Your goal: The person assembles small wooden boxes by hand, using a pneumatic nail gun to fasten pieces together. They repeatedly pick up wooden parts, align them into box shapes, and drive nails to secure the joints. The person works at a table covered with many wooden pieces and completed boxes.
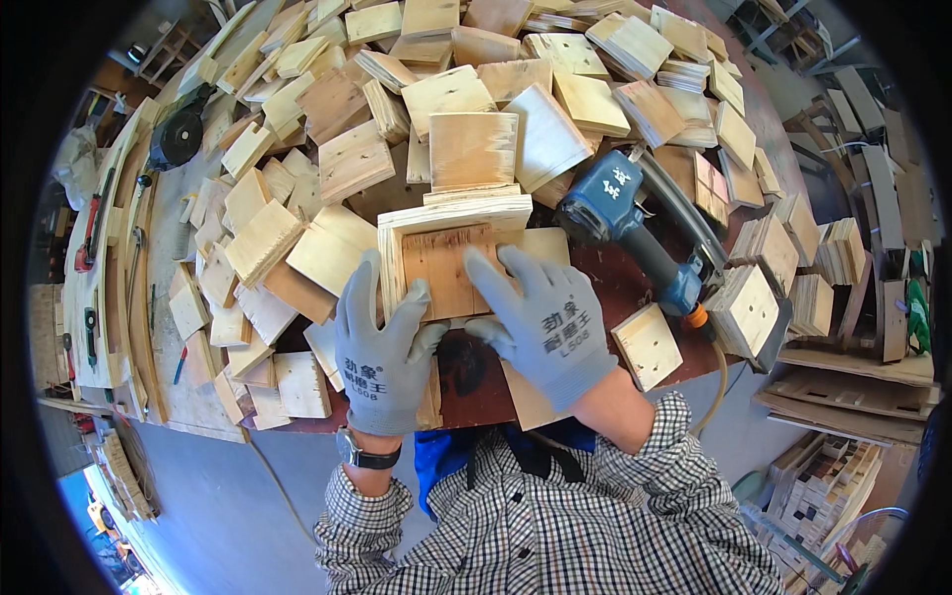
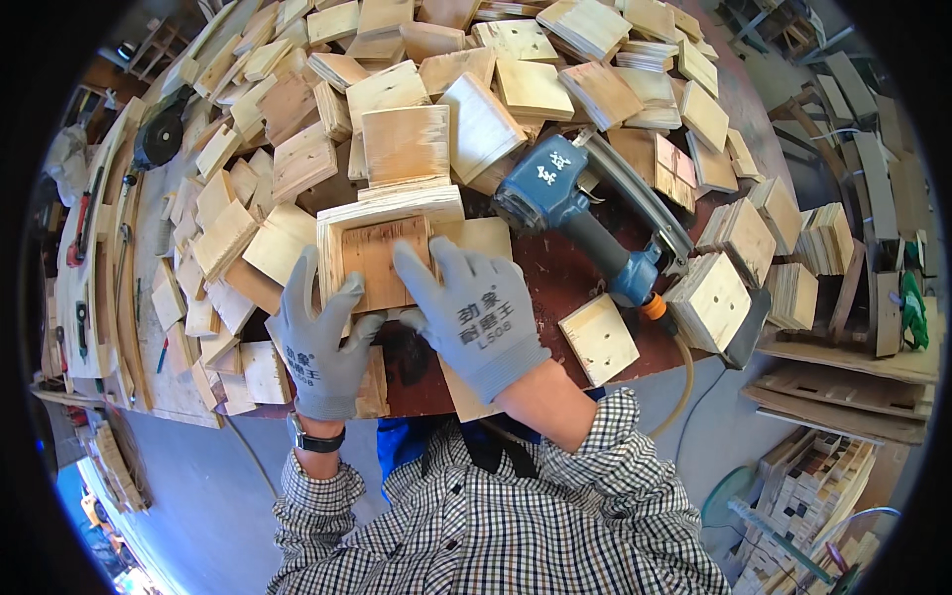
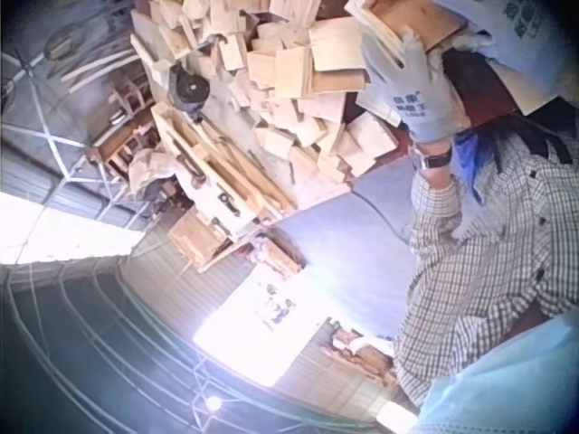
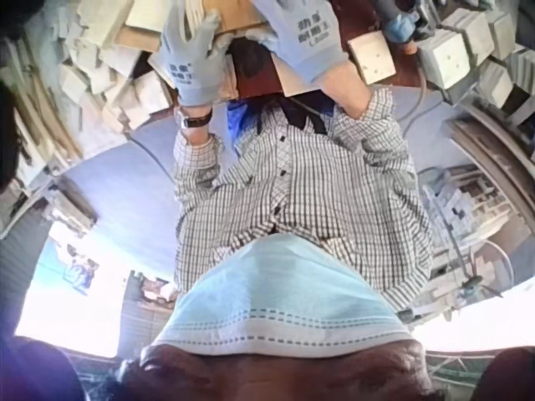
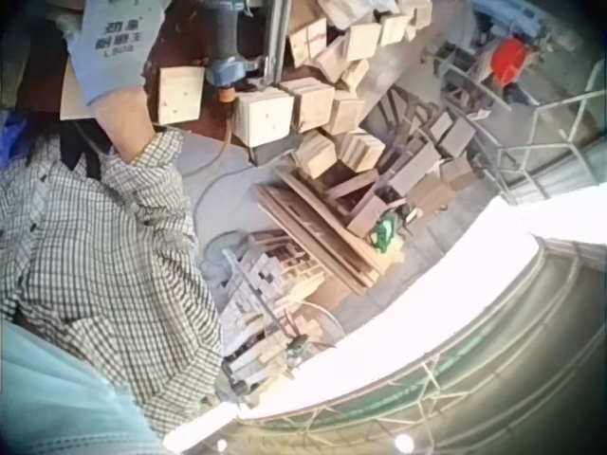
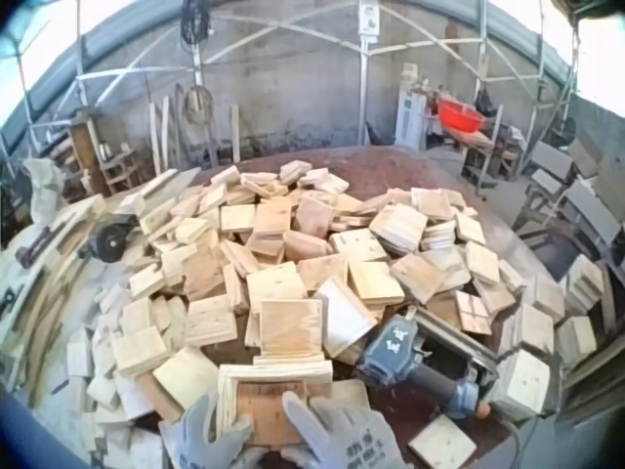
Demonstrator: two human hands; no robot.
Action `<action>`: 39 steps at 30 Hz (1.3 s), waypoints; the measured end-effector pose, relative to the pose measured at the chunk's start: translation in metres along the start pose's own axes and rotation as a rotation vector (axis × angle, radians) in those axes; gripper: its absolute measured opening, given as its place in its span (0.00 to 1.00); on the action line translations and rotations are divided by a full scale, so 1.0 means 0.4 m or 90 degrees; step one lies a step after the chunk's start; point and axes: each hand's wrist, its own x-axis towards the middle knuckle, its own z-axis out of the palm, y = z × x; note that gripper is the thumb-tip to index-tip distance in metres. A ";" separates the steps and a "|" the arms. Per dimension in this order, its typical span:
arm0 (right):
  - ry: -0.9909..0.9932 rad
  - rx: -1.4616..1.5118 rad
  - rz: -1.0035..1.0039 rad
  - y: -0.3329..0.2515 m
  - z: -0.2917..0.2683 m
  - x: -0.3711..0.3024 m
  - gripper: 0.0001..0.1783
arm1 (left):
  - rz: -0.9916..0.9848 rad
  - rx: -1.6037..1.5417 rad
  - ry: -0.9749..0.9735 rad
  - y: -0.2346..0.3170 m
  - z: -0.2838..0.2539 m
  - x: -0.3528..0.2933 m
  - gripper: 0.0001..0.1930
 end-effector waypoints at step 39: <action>0.157 -0.242 0.094 0.173 -0.162 0.191 0.25 | 0.003 -0.044 0.028 0.067 -0.031 -0.068 0.39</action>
